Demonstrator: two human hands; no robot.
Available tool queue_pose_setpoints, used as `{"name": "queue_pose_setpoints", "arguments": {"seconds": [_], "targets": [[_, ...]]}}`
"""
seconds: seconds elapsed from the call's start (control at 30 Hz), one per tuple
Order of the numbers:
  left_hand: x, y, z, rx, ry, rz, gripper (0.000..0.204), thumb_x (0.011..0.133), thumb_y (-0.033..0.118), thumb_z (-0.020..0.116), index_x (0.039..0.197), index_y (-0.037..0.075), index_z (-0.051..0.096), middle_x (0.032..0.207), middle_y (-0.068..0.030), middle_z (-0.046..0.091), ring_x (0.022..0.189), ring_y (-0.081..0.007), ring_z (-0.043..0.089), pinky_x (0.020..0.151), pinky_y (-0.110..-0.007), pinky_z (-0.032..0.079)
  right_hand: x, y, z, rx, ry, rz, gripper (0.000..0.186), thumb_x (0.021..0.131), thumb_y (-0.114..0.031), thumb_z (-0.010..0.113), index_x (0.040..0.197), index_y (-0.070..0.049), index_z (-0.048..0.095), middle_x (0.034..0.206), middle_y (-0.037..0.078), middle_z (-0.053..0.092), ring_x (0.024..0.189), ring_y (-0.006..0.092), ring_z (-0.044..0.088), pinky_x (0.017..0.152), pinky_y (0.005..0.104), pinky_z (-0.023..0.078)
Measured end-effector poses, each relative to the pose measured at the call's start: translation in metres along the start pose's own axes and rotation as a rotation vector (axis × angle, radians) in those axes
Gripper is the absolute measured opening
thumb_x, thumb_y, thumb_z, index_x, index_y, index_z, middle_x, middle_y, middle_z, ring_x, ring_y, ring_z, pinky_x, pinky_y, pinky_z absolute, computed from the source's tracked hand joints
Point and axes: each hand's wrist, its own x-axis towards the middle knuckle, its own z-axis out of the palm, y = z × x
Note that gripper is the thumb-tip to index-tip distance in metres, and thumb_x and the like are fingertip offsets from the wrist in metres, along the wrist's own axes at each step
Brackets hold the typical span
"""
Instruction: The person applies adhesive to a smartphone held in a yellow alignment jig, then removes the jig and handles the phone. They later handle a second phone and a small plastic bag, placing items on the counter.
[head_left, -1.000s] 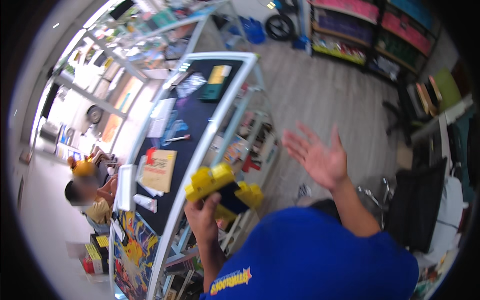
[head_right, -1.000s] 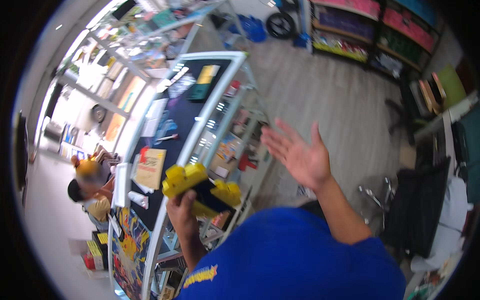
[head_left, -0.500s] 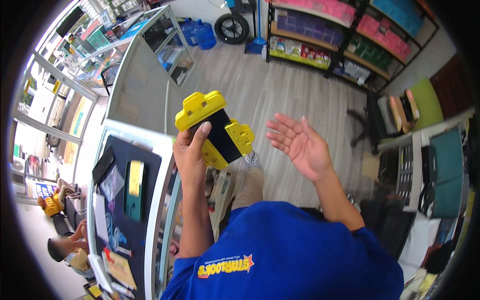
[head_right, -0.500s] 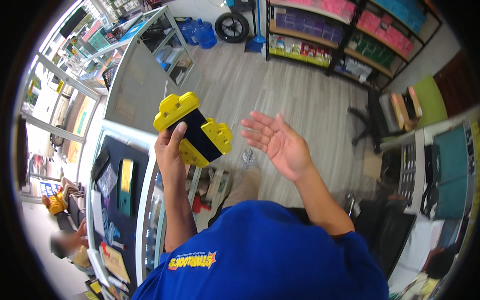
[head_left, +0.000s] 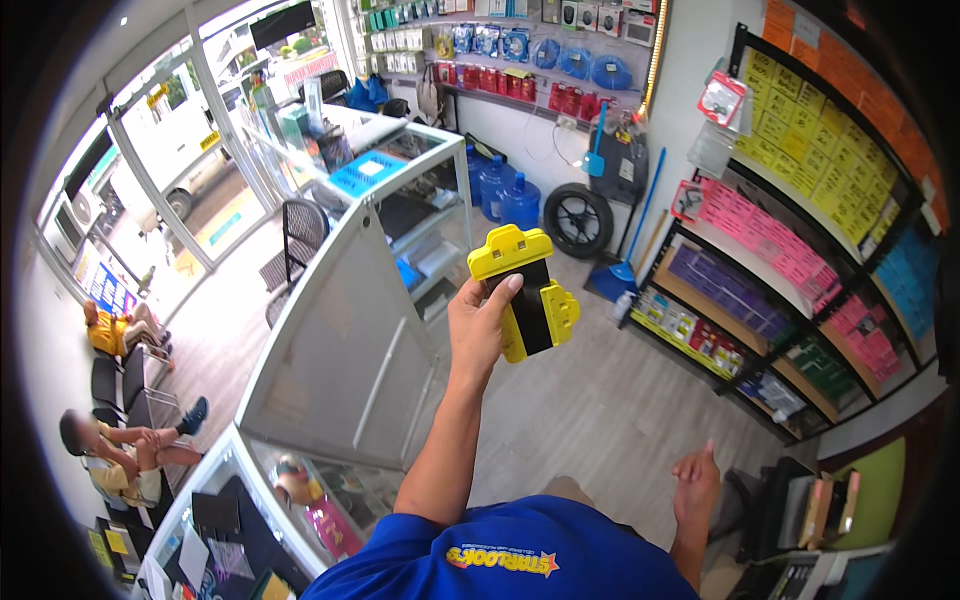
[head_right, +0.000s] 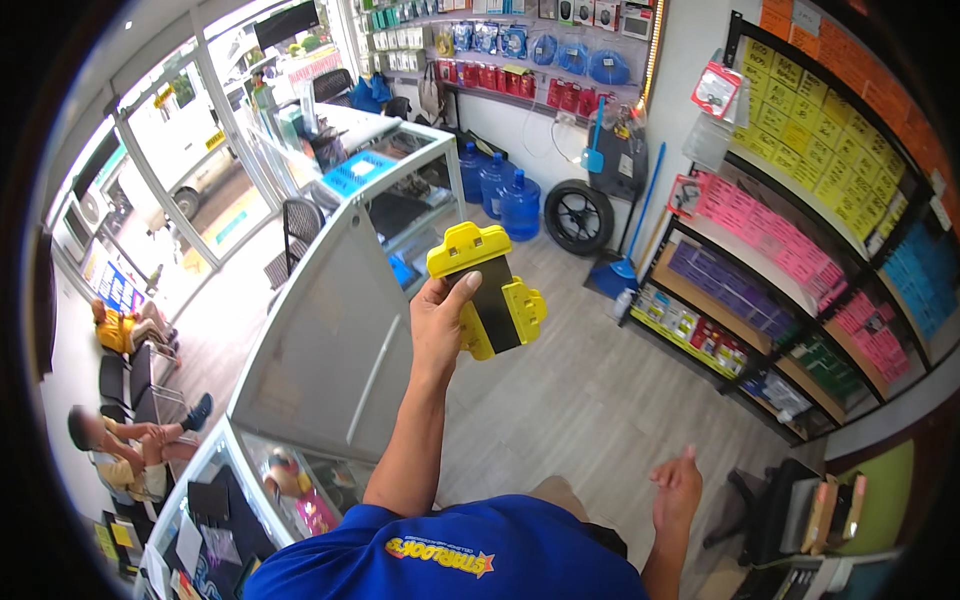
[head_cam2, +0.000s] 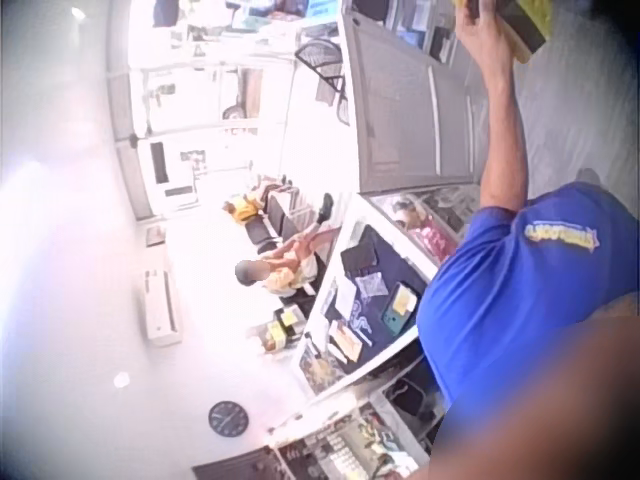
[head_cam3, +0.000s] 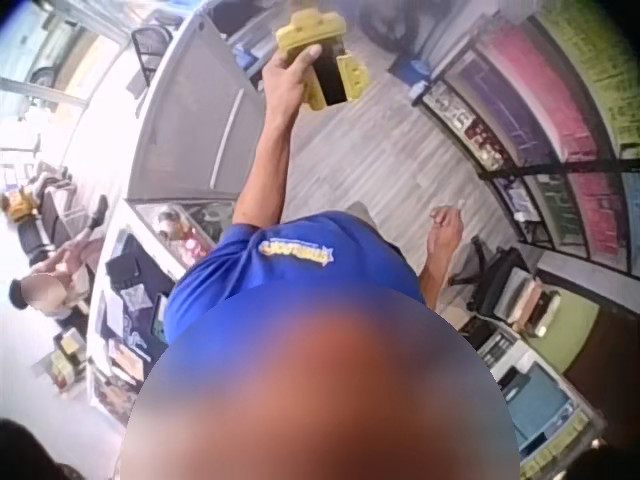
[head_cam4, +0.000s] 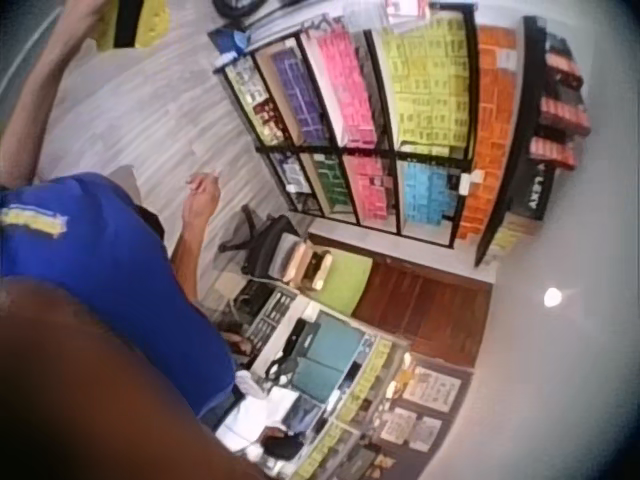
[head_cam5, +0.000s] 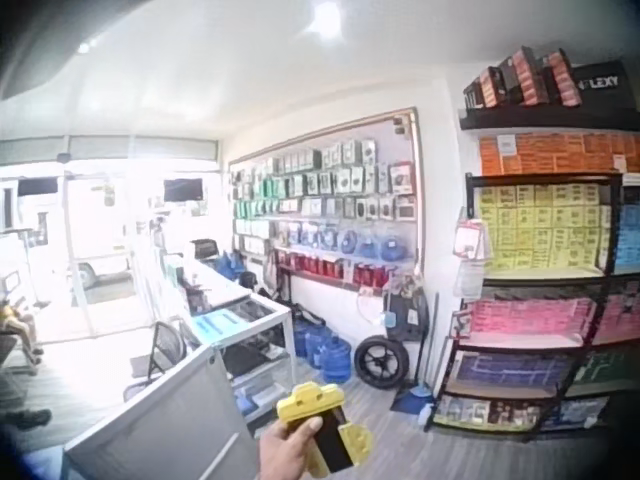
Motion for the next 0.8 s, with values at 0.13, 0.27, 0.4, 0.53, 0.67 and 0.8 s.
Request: {"name": "queue_pose_setpoints", "arguments": {"seconds": [0.13,0.27,0.4,0.53,0.67,0.8], "targets": [[0.095,-0.025,0.008,0.021,0.033,-0.006,0.031,0.093,0.021,0.075,0.117,0.002,0.069,0.108,-0.0049,0.073,0.094,-0.0111,0.068,0.090,-0.028,0.051,0.093,0.048,-0.007,0.172,0.127,0.069,0.047,0.107,-0.029,0.051,0.065,-0.013,0.037,0.062,0.002,0.042,0.065,0.0175,0.047,0.074,0.0360,0.045],[0.193,-0.050,0.009,0.006,0.125,0.072,0.031,0.094,0.019,0.074,0.118,0.002,0.068,0.108,-0.0034,0.073,0.094,-0.0110,0.068,0.088,-0.027,0.051,0.233,0.047,0.048,-0.054,-0.018,0.075,0.046,0.106,-0.028,0.052,0.065,-0.012,0.039,0.061,0.004,0.045,0.065,0.0193,0.051,0.074,0.0363,0.046],[0.281,-0.032,-0.008,0.099,0.228,0.180,0.033,0.093,0.019,0.075,0.120,0.001,0.068,0.110,-0.0037,0.073,0.096,-0.0110,0.067,0.090,-0.026,0.051,0.397,0.017,0.141,-0.302,-0.329,-0.042,0.051,0.107,-0.035,0.050,0.063,-0.011,0.039,0.058,0.008,0.047,0.062,0.0200,0.053,0.070,0.0358,0.046],[0.363,0.014,-0.025,0.290,0.353,0.259,0.034,0.092,0.022,0.077,0.117,0.000,0.070,0.106,-0.0038,0.073,0.092,-0.0095,0.066,0.086,-0.026,0.051,0.510,-0.023,0.285,-0.216,-0.705,-0.182,0.036,0.104,-0.029,0.052,0.080,-0.003,0.056,0.082,0.007,0.058,0.084,0.0167,0.056,0.082,0.0305,0.043],[0.453,0.042,-0.063,0.404,0.403,0.352,0.031,0.094,0.021,0.074,0.119,0.002,0.069,0.105,-0.0027,0.073,0.091,-0.0095,0.066,0.085,-0.026,0.051,0.607,0.006,0.383,-0.358,-1.004,-0.254,0.029,0.099,-0.024,0.058,0.083,0.000,0.062,0.089,0.004,0.064,0.083,0.0112,0.054,0.078,0.0262,0.042],[0.552,0.059,-0.105,0.406,0.464,0.322,0.029,0.094,0.023,0.074,0.116,0.004,0.070,0.105,-0.0022,0.073,0.092,-0.0090,0.067,0.084,-0.026,0.052,0.677,0.073,0.442,-0.618,-0.815,0.021,0.053,0.103,-0.037,0.056,0.063,-0.003,0.060,0.062,0.007,0.059,0.061,0.0131,0.052,0.073,0.0259,0.041]]}}
